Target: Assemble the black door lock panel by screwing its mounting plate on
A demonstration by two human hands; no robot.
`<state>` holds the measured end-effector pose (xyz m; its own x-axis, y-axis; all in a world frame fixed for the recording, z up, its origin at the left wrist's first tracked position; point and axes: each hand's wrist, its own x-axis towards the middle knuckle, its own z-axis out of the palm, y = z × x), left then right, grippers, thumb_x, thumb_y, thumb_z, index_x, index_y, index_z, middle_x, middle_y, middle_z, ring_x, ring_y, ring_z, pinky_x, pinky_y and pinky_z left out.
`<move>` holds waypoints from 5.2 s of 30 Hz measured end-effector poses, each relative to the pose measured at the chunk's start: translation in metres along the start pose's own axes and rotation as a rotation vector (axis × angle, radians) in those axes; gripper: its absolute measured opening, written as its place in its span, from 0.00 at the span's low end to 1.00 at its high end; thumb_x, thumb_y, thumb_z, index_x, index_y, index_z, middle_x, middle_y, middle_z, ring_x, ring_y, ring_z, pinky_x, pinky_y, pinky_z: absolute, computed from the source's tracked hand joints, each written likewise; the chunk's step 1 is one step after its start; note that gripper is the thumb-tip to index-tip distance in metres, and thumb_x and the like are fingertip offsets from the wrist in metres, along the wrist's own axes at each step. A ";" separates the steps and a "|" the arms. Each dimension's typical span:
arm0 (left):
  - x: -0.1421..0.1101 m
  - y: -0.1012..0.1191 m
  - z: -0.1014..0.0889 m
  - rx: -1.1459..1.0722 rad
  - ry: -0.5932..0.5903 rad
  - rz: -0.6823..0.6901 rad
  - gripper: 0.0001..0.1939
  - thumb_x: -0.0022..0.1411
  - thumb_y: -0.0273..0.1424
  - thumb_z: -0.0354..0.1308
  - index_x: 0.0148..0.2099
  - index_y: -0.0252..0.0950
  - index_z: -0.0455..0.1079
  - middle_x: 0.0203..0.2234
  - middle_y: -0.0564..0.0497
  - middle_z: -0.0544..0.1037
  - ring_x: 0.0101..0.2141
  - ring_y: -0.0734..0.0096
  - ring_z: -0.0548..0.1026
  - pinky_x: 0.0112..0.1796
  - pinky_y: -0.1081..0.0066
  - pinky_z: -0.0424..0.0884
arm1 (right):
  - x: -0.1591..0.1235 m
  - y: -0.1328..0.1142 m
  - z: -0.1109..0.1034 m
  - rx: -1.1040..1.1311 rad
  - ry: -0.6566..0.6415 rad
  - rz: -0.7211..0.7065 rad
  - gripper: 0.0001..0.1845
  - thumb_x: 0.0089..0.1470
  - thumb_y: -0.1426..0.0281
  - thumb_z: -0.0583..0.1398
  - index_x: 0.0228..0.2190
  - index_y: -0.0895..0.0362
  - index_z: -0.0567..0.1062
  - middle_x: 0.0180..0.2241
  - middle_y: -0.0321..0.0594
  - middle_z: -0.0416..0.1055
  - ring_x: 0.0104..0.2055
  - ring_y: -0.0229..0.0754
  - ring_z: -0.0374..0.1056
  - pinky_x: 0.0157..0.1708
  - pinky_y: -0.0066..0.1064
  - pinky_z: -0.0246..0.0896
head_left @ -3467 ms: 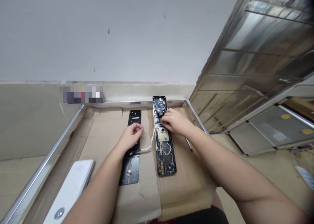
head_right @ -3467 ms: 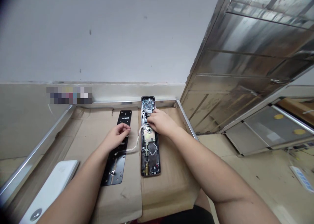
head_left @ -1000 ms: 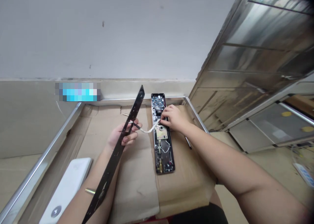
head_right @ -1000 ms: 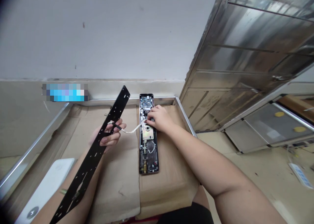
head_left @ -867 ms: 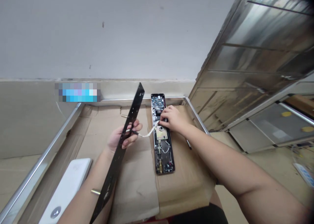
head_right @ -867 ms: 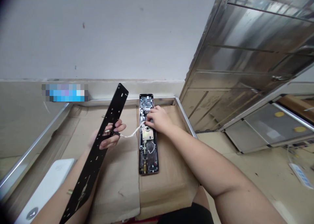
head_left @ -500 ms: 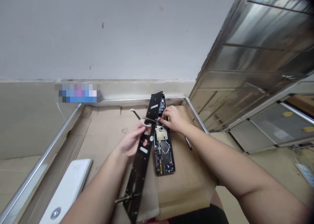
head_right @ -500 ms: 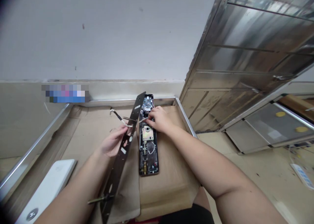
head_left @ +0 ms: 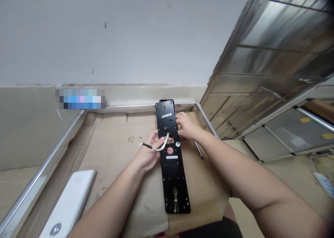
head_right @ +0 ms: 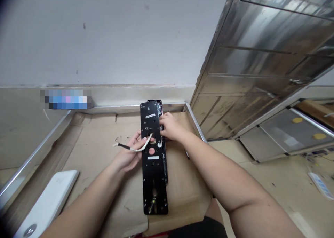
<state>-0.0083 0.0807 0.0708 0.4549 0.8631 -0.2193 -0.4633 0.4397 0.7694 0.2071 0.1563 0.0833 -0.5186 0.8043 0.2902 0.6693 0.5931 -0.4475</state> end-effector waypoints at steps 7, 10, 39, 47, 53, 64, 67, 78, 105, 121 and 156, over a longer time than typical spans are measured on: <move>0.005 -0.011 -0.003 0.016 -0.008 -0.012 0.23 0.57 0.36 0.71 0.48 0.40 0.63 0.38 0.50 0.80 0.25 0.70 0.81 0.27 0.71 0.78 | -0.004 -0.003 -0.025 0.045 0.138 0.043 0.14 0.50 0.77 0.60 0.40 0.55 0.75 0.42 0.45 0.73 0.45 0.50 0.67 0.49 0.44 0.65; 0.006 -0.012 -0.002 0.017 -0.004 -0.016 0.23 0.57 0.35 0.71 0.48 0.40 0.62 0.37 0.51 0.80 0.25 0.70 0.81 0.27 0.71 0.78 | -0.006 -0.018 -0.033 0.051 0.464 0.095 0.11 0.53 0.74 0.60 0.40 0.55 0.71 0.40 0.45 0.71 0.44 0.49 0.68 0.47 0.42 0.66; 0.003 -0.013 -0.002 0.153 -0.052 0.190 0.42 0.54 0.23 0.68 0.63 0.49 0.49 0.50 0.49 0.72 0.38 0.68 0.82 0.43 0.65 0.77 | 0.000 -0.005 -0.009 -0.046 0.111 -0.300 0.09 0.63 0.68 0.60 0.41 0.54 0.81 0.49 0.43 0.80 0.61 0.52 0.70 0.64 0.55 0.58; -0.004 0.000 -0.019 0.620 -0.173 0.145 0.28 0.58 0.23 0.61 0.59 0.43 0.63 0.53 0.43 0.69 0.40 0.70 0.77 0.35 0.73 0.75 | 0.002 0.005 -0.009 -0.044 0.109 -0.310 0.08 0.63 0.68 0.60 0.39 0.54 0.81 0.48 0.44 0.81 0.59 0.53 0.71 0.57 0.50 0.64; -0.007 0.007 -0.028 1.062 -0.145 0.388 0.23 0.60 0.33 0.64 0.58 0.45 0.70 0.57 0.44 0.58 0.35 0.76 0.72 0.34 0.70 0.77 | 0.002 0.012 -0.010 -0.056 0.103 -0.319 0.09 0.63 0.67 0.60 0.39 0.54 0.81 0.47 0.43 0.81 0.59 0.53 0.71 0.60 0.52 0.62; -0.006 0.009 -0.026 1.357 -0.272 0.617 0.16 0.69 0.27 0.51 0.55 0.43 0.73 0.40 0.49 0.72 0.39 0.69 0.73 0.44 0.67 0.70 | 0.005 0.019 -0.012 0.015 0.079 -0.350 0.10 0.63 0.67 0.60 0.39 0.55 0.82 0.45 0.47 0.81 0.54 0.49 0.76 0.58 0.46 0.67; -0.005 0.007 -0.026 1.366 -0.159 0.586 0.15 0.70 0.29 0.50 0.54 0.43 0.72 0.39 0.49 0.72 0.38 0.68 0.72 0.44 0.66 0.70 | 0.005 0.020 -0.010 0.024 0.065 -0.346 0.10 0.63 0.67 0.60 0.39 0.55 0.82 0.46 0.47 0.81 0.55 0.49 0.74 0.58 0.46 0.66; 0.015 -0.018 -0.041 0.764 0.067 0.175 0.34 0.62 0.35 0.61 0.66 0.40 0.51 0.49 0.43 0.69 0.46 0.63 0.74 0.48 0.59 0.72 | 0.009 0.020 0.001 0.041 0.062 -0.330 0.09 0.63 0.68 0.60 0.39 0.54 0.82 0.47 0.46 0.81 0.58 0.50 0.73 0.62 0.52 0.61; 0.014 -0.020 -0.028 0.451 -0.022 0.001 0.42 0.62 0.36 0.65 0.69 0.42 0.44 0.46 0.43 0.76 0.43 0.60 0.79 0.45 0.57 0.74 | 0.013 0.021 0.007 0.051 0.207 -0.266 0.11 0.65 0.67 0.57 0.39 0.54 0.80 0.46 0.45 0.80 0.60 0.50 0.70 0.62 0.50 0.61; 0.022 -0.041 -0.031 0.367 0.028 0.014 0.35 0.63 0.40 0.65 0.66 0.41 0.53 0.46 0.43 0.77 0.36 0.67 0.79 0.39 0.64 0.74 | 0.018 0.026 0.021 0.145 0.272 -0.176 0.14 0.66 0.65 0.55 0.40 0.55 0.80 0.46 0.45 0.80 0.60 0.48 0.70 0.66 0.47 0.58; 0.018 -0.034 -0.028 0.339 -0.081 -0.079 0.36 0.59 0.37 0.69 0.63 0.37 0.55 0.51 0.37 0.77 0.47 0.56 0.79 0.48 0.57 0.73 | 0.014 0.018 0.020 0.123 0.236 0.116 0.23 0.59 0.65 0.62 0.54 0.55 0.67 0.67 0.56 0.50 0.72 0.57 0.46 0.68 0.54 0.51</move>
<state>-0.0056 0.0884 0.0235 0.5440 0.8015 -0.2483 -0.1521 0.3852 0.9102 0.2017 0.1774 0.0619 -0.2951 0.8615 0.4133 0.6396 0.4994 -0.5844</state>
